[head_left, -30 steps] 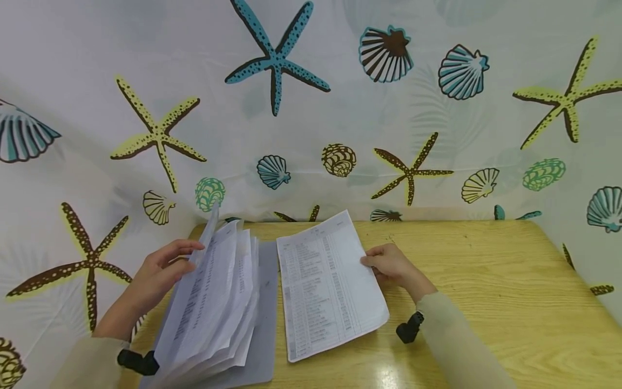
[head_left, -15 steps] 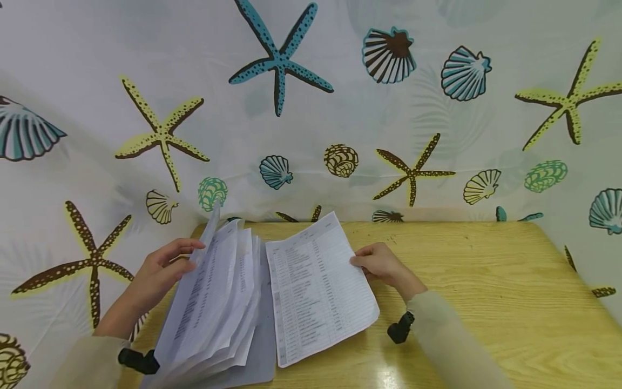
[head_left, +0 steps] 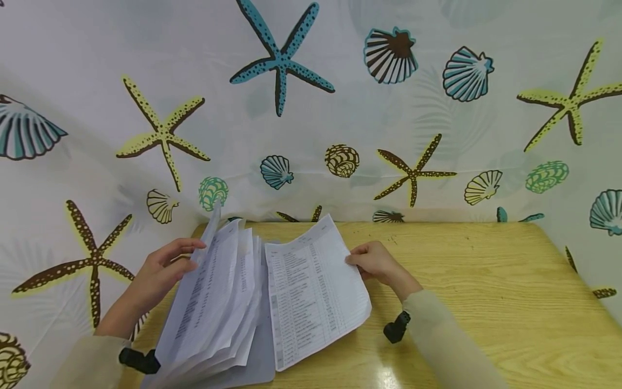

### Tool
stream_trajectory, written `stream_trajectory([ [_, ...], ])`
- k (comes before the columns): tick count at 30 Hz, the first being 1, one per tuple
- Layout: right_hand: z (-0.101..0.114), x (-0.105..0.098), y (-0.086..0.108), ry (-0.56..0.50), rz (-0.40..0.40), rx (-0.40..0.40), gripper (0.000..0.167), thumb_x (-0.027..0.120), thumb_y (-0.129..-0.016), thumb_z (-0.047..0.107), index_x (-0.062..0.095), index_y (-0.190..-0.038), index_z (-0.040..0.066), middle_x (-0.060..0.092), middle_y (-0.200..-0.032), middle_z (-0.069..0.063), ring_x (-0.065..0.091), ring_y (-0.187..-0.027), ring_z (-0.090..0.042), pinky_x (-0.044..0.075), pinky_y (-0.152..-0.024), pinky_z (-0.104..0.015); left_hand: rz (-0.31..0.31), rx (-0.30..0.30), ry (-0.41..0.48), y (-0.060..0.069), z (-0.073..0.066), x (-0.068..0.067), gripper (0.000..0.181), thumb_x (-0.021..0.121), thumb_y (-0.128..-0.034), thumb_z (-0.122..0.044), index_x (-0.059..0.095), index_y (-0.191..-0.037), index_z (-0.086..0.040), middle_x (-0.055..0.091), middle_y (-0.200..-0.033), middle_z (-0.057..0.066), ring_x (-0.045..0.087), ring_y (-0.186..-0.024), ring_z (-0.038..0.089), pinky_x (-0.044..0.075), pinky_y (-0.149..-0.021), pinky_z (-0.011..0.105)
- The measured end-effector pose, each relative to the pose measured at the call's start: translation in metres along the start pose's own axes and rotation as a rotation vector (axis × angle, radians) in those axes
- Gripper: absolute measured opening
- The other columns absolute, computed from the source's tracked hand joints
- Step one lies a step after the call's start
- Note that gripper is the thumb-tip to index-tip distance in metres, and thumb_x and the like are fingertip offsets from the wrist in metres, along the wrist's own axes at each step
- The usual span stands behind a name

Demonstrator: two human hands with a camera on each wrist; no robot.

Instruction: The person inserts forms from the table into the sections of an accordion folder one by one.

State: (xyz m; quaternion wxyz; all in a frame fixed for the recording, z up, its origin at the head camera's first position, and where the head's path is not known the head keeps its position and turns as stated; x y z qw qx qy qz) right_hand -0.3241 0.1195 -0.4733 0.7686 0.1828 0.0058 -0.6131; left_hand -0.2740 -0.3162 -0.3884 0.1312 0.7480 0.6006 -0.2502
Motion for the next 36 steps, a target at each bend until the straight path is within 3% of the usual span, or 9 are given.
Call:
stream_trajectory([
  [10, 0.006, -0.006, 0.003, 0.034, 0.060, -0.075, 0.030, 0.067, -0.099, 0.010, 0.072, -0.121, -0.009, 0.077, -0.097, -0.014, 0.070, -0.073, -0.013, 0.060, -0.066, -0.029, 0.002, -0.008, -0.005, -0.001, 0.000, 0.000, 0.036, 0.053, -0.1077, -0.019, 0.057, -0.143, -0.012, 0.055, -0.135, -0.008, 0.052, -0.120, 0.010, 0.046, -0.101, 0.062],
  [15, 0.009, -0.013, 0.003, 0.072, 0.008, -0.116, 0.031, 0.066, -0.098, 0.009, 0.072, -0.121, -0.011, 0.078, -0.100, -0.019, 0.071, -0.072, -0.012, 0.059, -0.063, -0.027, 0.005, 0.001, -0.009, -0.001, -0.001, 0.000, 0.035, 0.054, -0.1074, -0.017, 0.057, -0.142, -0.011, 0.056, -0.134, -0.010, 0.053, -0.119, 0.009, 0.047, -0.098, 0.053],
  [19, 0.014, -0.015, 0.005, 0.073, 0.016, -0.132, 0.034, 0.066, -0.098, 0.009, 0.070, -0.125, -0.012, 0.077, -0.106, -0.022, 0.071, -0.074, -0.012, 0.060, -0.066, -0.028, 0.009, 0.004, -0.014, -0.001, -0.001, 0.000, 0.035, 0.054, -0.1075, -0.017, 0.057, -0.142, -0.011, 0.056, -0.133, -0.012, 0.053, -0.119, 0.008, 0.047, -0.096, 0.047],
  [28, 0.014, -0.003, 0.003, 0.029, 0.064, -0.119, 0.031, 0.067, -0.098, 0.008, 0.072, -0.123, -0.010, 0.078, -0.103, -0.017, 0.071, -0.075, -0.012, 0.060, -0.067, -0.028, 0.010, 0.015, -0.019, -0.001, -0.001, 0.001, 0.035, 0.053, -0.1077, -0.017, 0.057, -0.142, -0.011, 0.056, -0.133, -0.013, 0.054, -0.118, 0.007, 0.046, -0.094, 0.043],
  [36, 0.013, 0.012, 0.001, -0.051, 0.003, -0.103, 0.030, 0.065, -0.098, 0.008, 0.072, -0.119, -0.012, 0.078, -0.100, -0.018, 0.072, -0.074, -0.014, 0.060, -0.066, -0.029, 0.007, 0.016, -0.010, 0.000, 0.000, 0.001, 0.035, 0.053, -0.1077, -0.017, 0.057, -0.142, -0.010, 0.055, -0.133, -0.017, 0.053, -0.119, 0.008, 0.047, -0.096, 0.048],
])
Point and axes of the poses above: each hand's wrist, its own y-axis away from the middle knuckle, its own x-axis out of the palm, z = x × y, the point moved 5 cm from there along -y, towards the middle knuckle
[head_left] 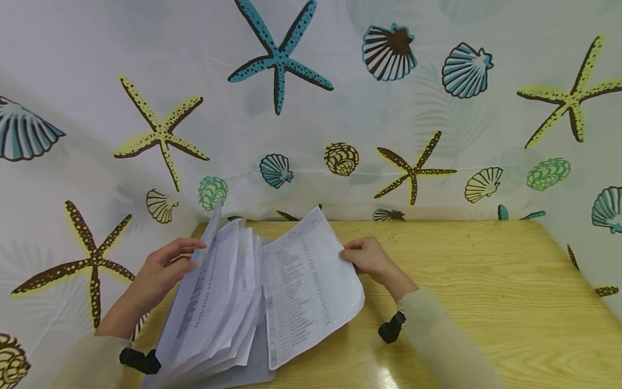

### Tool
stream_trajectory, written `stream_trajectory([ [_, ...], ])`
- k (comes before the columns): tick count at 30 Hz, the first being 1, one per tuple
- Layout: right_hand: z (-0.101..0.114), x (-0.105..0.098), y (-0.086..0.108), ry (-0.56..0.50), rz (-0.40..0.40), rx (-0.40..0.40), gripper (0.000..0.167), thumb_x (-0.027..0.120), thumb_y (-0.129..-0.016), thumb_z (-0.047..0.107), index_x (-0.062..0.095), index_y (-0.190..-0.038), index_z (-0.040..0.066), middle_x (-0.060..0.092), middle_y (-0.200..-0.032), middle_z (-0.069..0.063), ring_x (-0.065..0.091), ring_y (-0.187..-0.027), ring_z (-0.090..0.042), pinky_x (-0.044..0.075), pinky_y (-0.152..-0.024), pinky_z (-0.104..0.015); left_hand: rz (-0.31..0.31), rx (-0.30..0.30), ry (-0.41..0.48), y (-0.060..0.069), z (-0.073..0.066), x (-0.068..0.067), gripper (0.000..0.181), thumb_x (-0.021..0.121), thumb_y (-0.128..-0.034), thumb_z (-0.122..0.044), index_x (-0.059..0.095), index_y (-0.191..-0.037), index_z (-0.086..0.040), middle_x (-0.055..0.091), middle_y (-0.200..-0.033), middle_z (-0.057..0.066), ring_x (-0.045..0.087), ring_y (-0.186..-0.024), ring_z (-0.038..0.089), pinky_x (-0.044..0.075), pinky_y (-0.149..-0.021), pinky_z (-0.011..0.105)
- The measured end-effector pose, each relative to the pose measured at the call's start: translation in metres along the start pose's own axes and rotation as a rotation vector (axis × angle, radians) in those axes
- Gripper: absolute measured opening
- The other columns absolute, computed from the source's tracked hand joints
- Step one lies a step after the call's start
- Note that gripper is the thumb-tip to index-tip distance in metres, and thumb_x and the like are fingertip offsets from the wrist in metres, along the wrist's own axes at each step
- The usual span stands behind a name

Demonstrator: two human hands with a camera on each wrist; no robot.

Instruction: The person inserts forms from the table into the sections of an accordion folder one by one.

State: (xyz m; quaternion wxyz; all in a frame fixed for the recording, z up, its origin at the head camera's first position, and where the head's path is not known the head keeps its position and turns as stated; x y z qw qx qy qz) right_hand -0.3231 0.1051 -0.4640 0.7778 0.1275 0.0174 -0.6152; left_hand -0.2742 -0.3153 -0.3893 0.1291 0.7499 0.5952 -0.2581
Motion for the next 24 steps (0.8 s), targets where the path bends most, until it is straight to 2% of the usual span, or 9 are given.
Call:
stream_trajectory([
  [5, -0.002, 0.010, -0.002, 0.032, 0.014, 0.001, 0.028, 0.066, -0.099, 0.008, 0.073, -0.119, -0.010, 0.077, -0.102, -0.020, 0.072, -0.075, -0.014, 0.061, -0.066, -0.030, 0.003, -0.004, 0.007, 0.000, 0.000, 0.000, 0.035, 0.053, -0.1079, -0.017, 0.057, -0.142, -0.011, 0.055, -0.134, -0.016, 0.053, -0.120, 0.009, 0.046, -0.096, 0.048],
  [11, -0.003, 0.020, -0.003, 0.045, 0.005, -0.003, 0.028, 0.066, -0.099, 0.008, 0.073, -0.118, -0.011, 0.077, -0.102, -0.022, 0.072, -0.075, -0.015, 0.062, -0.067, -0.032, -0.001, -0.012, 0.014, 0.001, 0.001, 0.000, 0.035, 0.053, -0.1079, -0.017, 0.057, -0.142, -0.011, 0.055, -0.135, -0.013, 0.052, -0.120, 0.008, 0.046, -0.100, 0.057],
  [18, -0.006, 0.032, 0.000, 0.039, -0.008, 0.027, 0.027, 0.066, -0.100, 0.009, 0.072, -0.118, -0.010, 0.077, -0.098, -0.019, 0.072, -0.075, -0.016, 0.063, -0.068, -0.035, -0.001, -0.009, 0.022, 0.001, 0.000, 0.000, 0.035, 0.053, -0.1078, -0.016, 0.057, -0.142, -0.010, 0.056, -0.134, -0.014, 0.053, -0.120, 0.008, 0.046, -0.099, 0.055],
  [24, -0.013, 0.043, -0.003, -0.021, -0.013, 0.046, 0.024, 0.066, -0.099, 0.006, 0.071, -0.116, -0.011, 0.077, -0.097, -0.019, 0.071, -0.076, -0.018, 0.063, -0.070, -0.037, -0.001, -0.004, 0.031, 0.000, 0.000, 0.000, 0.035, 0.052, -0.1079, -0.016, 0.057, -0.142, -0.010, 0.056, -0.134, -0.013, 0.053, -0.120, 0.008, 0.045, -0.102, 0.061],
])
Point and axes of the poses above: each hand's wrist, its own y-axis away from the middle knuckle, its own x-axis out of the palm, z = x × y, the point moved 5 cm from there along -y, towards the middle knuckle
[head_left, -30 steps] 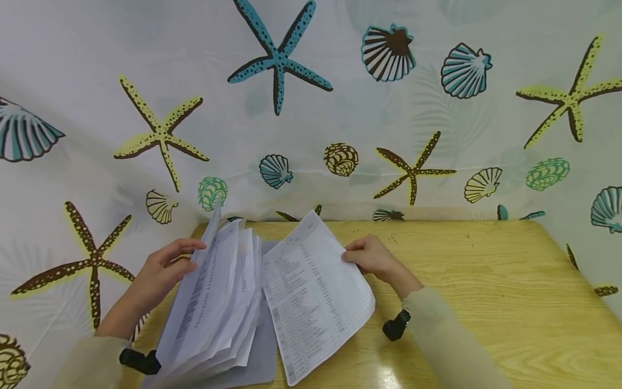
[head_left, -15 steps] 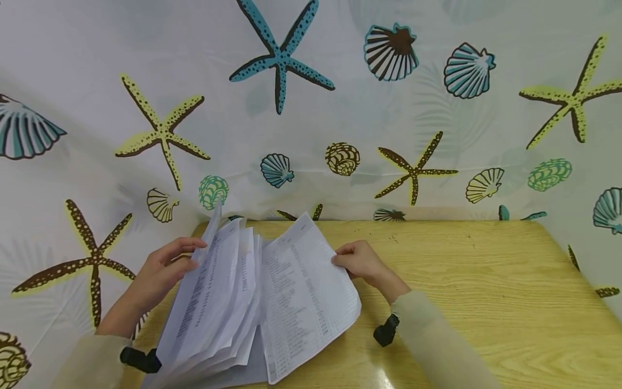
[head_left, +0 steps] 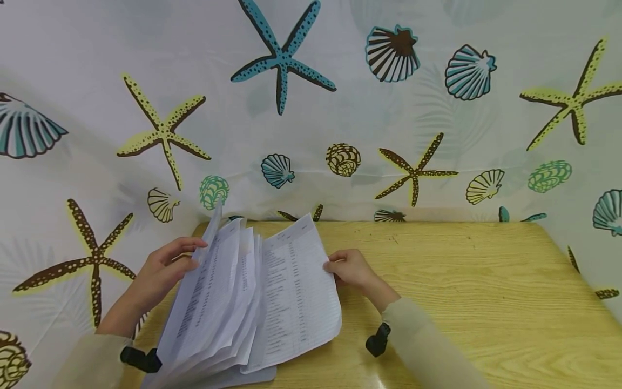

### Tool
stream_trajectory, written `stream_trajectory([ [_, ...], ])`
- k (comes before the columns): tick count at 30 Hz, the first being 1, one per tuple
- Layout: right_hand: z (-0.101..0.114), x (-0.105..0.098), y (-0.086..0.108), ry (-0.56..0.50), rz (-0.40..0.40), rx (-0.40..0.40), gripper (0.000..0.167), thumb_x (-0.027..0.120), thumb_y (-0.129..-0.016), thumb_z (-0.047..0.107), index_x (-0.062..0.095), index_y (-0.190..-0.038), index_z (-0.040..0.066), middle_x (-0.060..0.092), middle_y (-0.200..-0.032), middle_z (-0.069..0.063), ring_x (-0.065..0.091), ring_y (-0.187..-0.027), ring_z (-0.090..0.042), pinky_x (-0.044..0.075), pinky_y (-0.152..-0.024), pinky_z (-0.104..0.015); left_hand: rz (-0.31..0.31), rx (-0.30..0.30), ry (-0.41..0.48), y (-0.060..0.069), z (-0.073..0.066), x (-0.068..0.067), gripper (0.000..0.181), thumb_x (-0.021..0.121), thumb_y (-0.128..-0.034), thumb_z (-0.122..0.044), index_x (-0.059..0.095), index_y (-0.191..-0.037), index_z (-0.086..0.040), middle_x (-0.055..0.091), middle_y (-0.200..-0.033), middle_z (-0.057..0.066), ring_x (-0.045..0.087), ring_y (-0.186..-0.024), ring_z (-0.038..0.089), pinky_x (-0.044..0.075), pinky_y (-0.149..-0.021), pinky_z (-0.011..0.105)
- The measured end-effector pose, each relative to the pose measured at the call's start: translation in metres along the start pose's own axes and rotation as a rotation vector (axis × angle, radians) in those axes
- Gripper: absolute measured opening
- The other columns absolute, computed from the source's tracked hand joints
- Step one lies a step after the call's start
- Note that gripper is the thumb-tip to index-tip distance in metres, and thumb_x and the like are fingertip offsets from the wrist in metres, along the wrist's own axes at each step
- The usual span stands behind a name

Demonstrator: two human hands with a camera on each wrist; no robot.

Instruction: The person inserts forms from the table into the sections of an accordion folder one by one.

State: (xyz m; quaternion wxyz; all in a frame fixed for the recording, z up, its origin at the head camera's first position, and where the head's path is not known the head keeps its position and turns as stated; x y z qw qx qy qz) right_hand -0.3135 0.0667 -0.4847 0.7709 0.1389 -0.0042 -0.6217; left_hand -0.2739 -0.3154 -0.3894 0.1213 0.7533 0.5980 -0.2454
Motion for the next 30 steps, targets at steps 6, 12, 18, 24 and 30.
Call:
stream_trajectory([
  [6, -0.004, 0.008, 0.000, -0.003, 0.010, 0.015, 0.026, 0.067, -0.098, 0.007, 0.070, -0.118, -0.010, 0.076, -0.098, -0.018, 0.070, -0.077, -0.017, 0.063, -0.075, -0.041, 0.006, 0.014, 0.004, -0.001, -0.001, 0.001, 0.035, 0.052, -0.1076, -0.014, 0.057, -0.142, -0.009, 0.056, -0.134, -0.013, 0.054, -0.120, 0.008, 0.046, -0.100, 0.058],
  [12, -0.008, 0.014, -0.002, 0.006, 0.028, 0.025, 0.028, 0.067, -0.098, 0.008, 0.069, -0.120, -0.010, 0.077, -0.100, -0.019, 0.071, -0.078, -0.017, 0.063, -0.078, -0.044, 0.005, 0.021, 0.000, -0.001, -0.002, 0.001, 0.035, 0.053, -0.1072, -0.013, 0.057, -0.141, -0.009, 0.056, -0.133, -0.016, 0.054, -0.120, 0.007, 0.046, -0.098, 0.051],
  [18, -0.008, 0.020, -0.002, -0.003, 0.041, 0.035, 0.031, 0.067, -0.099, 0.010, 0.068, -0.123, -0.010, 0.077, -0.101, -0.019, 0.072, -0.080, -0.017, 0.063, -0.075, -0.041, 0.002, 0.022, -0.012, -0.001, -0.003, 0.002, 0.034, 0.053, -0.1070, -0.013, 0.057, -0.141, -0.009, 0.056, -0.133, -0.017, 0.054, -0.120, 0.009, 0.046, -0.095, 0.044],
  [24, -0.006, 0.025, 0.000, -0.027, 0.059, 0.052, 0.031, 0.066, -0.100, 0.009, 0.067, -0.125, -0.009, 0.077, -0.103, -0.019, 0.072, -0.079, -0.016, 0.063, -0.075, -0.039, 0.006, 0.003, 0.008, 0.000, -0.002, 0.002, 0.035, 0.053, -0.1071, -0.013, 0.056, -0.142, -0.010, 0.054, -0.136, -0.015, 0.052, -0.122, 0.007, 0.047, -0.101, 0.062],
  [30, -0.006, 0.033, 0.002, -0.031, 0.054, 0.058, 0.029, 0.067, -0.099, 0.009, 0.067, -0.122, -0.009, 0.077, -0.098, -0.018, 0.069, -0.074, -0.015, 0.062, -0.070, -0.035, 0.005, -0.005, 0.007, 0.001, -0.001, 0.001, 0.036, 0.053, -0.1073, -0.014, 0.056, -0.143, -0.010, 0.054, -0.137, -0.013, 0.052, -0.122, 0.005, 0.043, -0.103, 0.069],
])
Point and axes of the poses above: each hand's wrist, its own y-axis away from the middle knuckle, its own x-axis out of the palm, z = x × y, the point moved 5 cm from there along -y, towards the middle knuckle
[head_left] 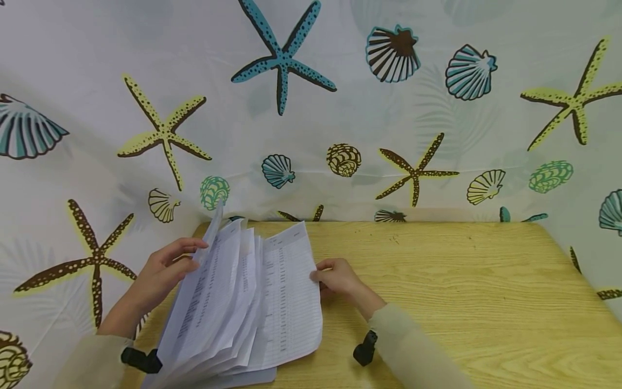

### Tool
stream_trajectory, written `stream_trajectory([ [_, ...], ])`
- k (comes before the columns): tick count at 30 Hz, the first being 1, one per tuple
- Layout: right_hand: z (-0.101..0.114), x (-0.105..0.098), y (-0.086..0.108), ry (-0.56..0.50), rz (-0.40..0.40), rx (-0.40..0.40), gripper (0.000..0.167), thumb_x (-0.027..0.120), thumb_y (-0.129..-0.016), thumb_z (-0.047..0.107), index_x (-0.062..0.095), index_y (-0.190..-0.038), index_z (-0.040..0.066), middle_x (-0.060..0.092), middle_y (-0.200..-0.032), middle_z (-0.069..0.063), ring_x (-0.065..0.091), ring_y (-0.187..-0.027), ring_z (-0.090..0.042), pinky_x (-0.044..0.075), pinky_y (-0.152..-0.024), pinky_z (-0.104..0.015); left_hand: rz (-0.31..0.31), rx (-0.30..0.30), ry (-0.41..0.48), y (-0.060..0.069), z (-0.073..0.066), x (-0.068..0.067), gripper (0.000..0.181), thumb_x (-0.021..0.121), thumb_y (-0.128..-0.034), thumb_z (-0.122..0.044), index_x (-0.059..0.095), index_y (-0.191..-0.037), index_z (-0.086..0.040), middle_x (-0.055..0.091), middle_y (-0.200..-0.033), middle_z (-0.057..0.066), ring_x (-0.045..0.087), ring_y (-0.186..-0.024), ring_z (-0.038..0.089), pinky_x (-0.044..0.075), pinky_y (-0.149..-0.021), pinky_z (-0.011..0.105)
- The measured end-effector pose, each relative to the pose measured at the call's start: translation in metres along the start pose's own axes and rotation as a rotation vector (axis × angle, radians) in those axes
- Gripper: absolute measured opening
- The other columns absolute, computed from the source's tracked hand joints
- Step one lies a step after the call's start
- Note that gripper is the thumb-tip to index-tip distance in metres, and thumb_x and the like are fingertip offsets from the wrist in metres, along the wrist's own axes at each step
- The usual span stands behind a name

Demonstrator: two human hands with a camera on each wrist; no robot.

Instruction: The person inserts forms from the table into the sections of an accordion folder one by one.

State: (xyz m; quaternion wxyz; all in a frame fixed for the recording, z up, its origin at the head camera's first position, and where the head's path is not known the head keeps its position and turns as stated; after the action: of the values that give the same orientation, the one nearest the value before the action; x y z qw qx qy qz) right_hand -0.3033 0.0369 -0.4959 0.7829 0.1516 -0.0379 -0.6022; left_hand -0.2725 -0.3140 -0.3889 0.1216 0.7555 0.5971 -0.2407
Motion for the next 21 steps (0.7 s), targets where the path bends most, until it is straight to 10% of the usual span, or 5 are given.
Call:
stream_trajectory([
  [21, 0.007, 0.004, 0.007, 0.073, 0.169, 0.009, 0.025, 0.056, -0.103, 0.002, 0.068, -0.120, -0.012, 0.077, -0.096, -0.025, 0.077, -0.074, -0.027, 0.064, -0.067, -0.042, 0.000, 0.009, -0.009, 0.001, 0.000, 0.000, 0.035, 0.054, -0.1073, -0.015, 0.057, -0.142, -0.010, 0.056, -0.134, -0.016, 0.055, -0.119, 0.005, 0.046, -0.096, 0.046],
])
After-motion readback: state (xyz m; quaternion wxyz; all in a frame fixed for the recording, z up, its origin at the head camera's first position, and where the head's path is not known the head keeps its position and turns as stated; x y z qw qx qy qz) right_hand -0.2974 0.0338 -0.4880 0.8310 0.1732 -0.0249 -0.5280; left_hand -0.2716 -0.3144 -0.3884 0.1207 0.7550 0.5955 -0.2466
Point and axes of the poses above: each hand's wrist, its own y-axis away from the middle knuckle, its own x-axis out of the palm, z = x × y, the point moved 5 cm from there along -y, towards the middle knuckle
